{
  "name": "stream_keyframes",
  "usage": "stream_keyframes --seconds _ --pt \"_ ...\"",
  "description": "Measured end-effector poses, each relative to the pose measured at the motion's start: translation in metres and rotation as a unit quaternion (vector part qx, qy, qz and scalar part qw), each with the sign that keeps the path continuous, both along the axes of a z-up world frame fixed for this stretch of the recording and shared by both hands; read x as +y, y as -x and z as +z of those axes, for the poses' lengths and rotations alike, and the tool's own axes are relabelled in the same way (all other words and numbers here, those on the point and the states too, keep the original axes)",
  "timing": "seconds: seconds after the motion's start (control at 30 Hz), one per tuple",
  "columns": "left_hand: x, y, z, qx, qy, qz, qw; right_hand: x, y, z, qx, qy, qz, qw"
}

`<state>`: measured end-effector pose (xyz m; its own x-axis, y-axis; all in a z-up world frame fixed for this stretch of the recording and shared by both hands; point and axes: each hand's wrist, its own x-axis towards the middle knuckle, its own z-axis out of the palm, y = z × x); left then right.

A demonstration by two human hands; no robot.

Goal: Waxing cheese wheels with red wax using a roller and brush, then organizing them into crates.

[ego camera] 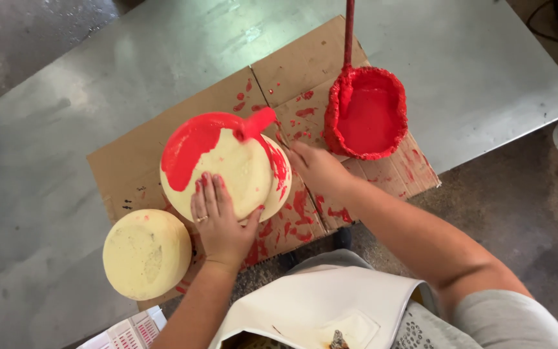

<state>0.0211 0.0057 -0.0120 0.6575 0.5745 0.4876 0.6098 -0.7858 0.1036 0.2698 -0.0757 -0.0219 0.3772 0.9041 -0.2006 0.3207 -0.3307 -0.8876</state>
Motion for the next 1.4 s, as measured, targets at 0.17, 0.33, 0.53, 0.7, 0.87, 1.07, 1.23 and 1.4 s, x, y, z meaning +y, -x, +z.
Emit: stream_keyframes --seconds 0.17,0.33,0.53,0.7,0.87,1.07,1.23,1.4 --pt "0.004 0.002 -0.005 -0.016 -0.009 0.027 0.999 -0.066 0.026 -0.004 -0.163 0.132 0.072 0.975" --pt "0.004 0.005 -0.001 -0.025 -0.003 0.028 0.999 -0.009 0.013 0.019 -0.227 0.115 0.071 0.964" --pt "0.019 0.026 0.020 -0.016 0.019 -0.041 0.999 0.001 0.022 0.029 -0.067 0.024 0.027 0.997" --pt "0.054 0.057 0.013 0.019 0.007 -0.147 0.989 -0.073 0.056 -0.073 0.148 0.039 -0.017 0.988" --pt "0.064 0.075 -0.001 -0.020 0.000 -0.174 0.984 -0.033 0.046 -0.092 0.278 0.053 -0.049 0.958" --pt "0.060 0.086 -0.014 -0.018 -0.009 -0.173 0.985 0.011 0.043 -0.034 0.527 -0.019 -0.038 0.849" --pt "0.062 0.083 -0.012 -0.029 -0.012 -0.163 0.986 -0.067 0.086 -0.055 0.501 0.093 -0.105 0.854" --pt "0.058 0.078 -0.005 -0.031 -0.003 -0.170 0.985 -0.044 0.074 -0.060 0.493 0.063 -0.077 0.864"
